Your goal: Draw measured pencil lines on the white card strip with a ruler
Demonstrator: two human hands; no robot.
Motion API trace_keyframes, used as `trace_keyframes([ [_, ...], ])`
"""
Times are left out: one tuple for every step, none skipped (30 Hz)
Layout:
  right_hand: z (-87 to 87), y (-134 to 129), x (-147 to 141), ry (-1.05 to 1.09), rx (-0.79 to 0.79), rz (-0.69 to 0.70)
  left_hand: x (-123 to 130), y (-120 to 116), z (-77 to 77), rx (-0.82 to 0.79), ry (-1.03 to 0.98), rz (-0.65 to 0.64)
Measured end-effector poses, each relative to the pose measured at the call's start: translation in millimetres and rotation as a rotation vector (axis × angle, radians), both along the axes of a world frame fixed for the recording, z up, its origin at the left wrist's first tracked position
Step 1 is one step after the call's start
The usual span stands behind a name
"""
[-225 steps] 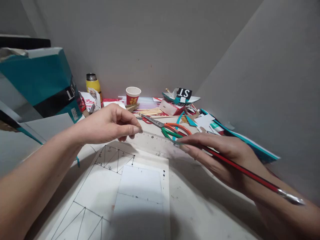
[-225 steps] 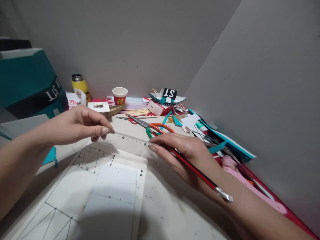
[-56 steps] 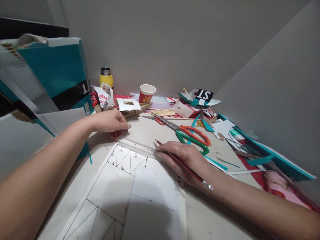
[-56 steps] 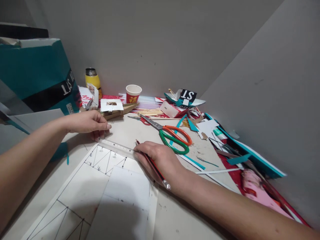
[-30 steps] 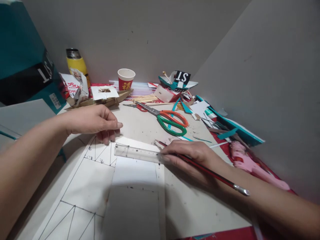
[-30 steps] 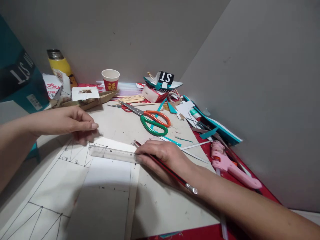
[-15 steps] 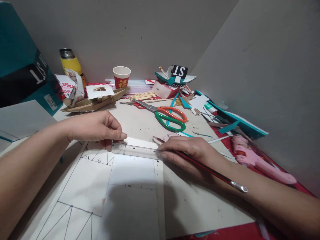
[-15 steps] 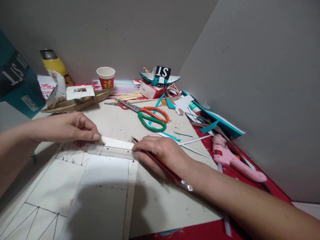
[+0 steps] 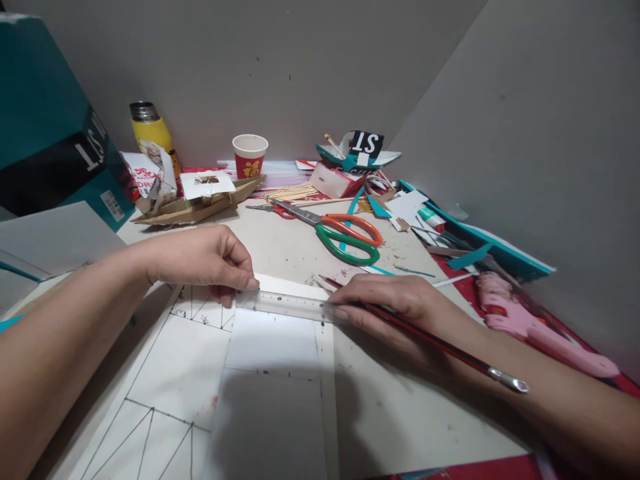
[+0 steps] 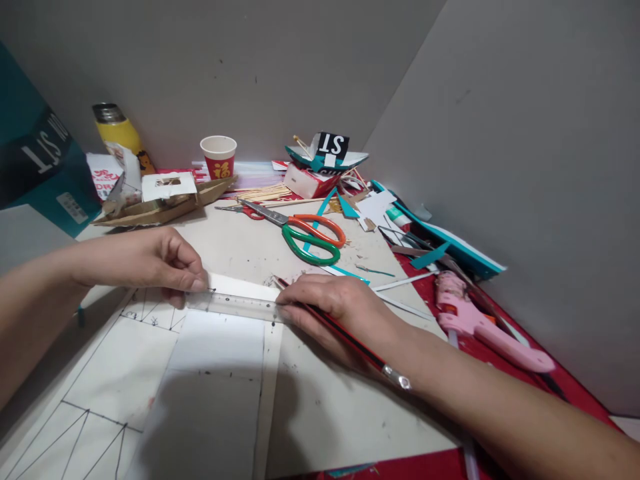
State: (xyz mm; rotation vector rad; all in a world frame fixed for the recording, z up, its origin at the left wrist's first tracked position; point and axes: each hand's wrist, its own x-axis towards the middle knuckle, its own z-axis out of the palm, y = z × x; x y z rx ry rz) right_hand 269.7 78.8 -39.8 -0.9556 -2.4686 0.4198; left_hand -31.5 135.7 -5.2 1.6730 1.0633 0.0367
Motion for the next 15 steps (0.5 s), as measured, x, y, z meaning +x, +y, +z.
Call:
trace_keyframes([
  [0.6, 0, 0, 0.003, 0.001, 0.000, 0, 0, 0.3, -0.007, -0.002, -0.003],
  [1.8, 0, 0, -0.003, -0.005, 0.002, 1, 0, 0.5, -0.014, -0.003, -0.007],
  [3.4, 0, -1, -0.014, -0.016, 0.004, 1, -1, 0.7, -0.022, -0.003, -0.009],
  [5.2, -1, -1, -0.026, -0.025, 0.008, 2, -1, 0.8, -0.029, -0.003, -0.010],
  [7.0, -1, -2, -0.037, -0.032, 0.012, 2, -1, 0.9, -0.034, -0.002, -0.011],
  [8.6, -2, -2, -0.041, -0.035, 0.013, 2, -1, 0.9, -0.036, -0.002, -0.009],
  [9.7, -2, -3, -0.038, -0.035, 0.013, 2, -1, 1.0, -0.033, -0.002, -0.008],
  [10.2, -2, -3, -0.031, -0.032, 0.011, 2, -1, 1.2, -0.029, -0.006, -0.007],
  [10.0, -2, -3, -0.022, -0.031, 0.008, 2, -1, 1.4, -0.024, -0.012, -0.008],
  [9.1, -2, -2, -0.014, -0.031, 0.004, 2, -1, 1.7, -0.018, -0.016, -0.009],
  [7.7, -2, -2, -0.005, -0.030, -0.001, 2, -1, 2.1, -0.013, -0.021, -0.011],
  [5.9, -2, -1, 0.003, -0.026, -0.003, 2, -1, 2.5, -0.007, -0.024, -0.012],
  [3.8, -1, 0, 0.011, -0.019, -0.003, 2, -1, 2.9, -0.005, -0.024, -0.014],
  [1.7, -1, 0, 0.019, -0.011, 0.002, 2, -1, 3.2, -0.004, -0.022, -0.014],
  [-0.3, 0, 1, 0.026, -0.003, 0.008, 2, -1, 3.3, -0.004, -0.017, -0.014],
])
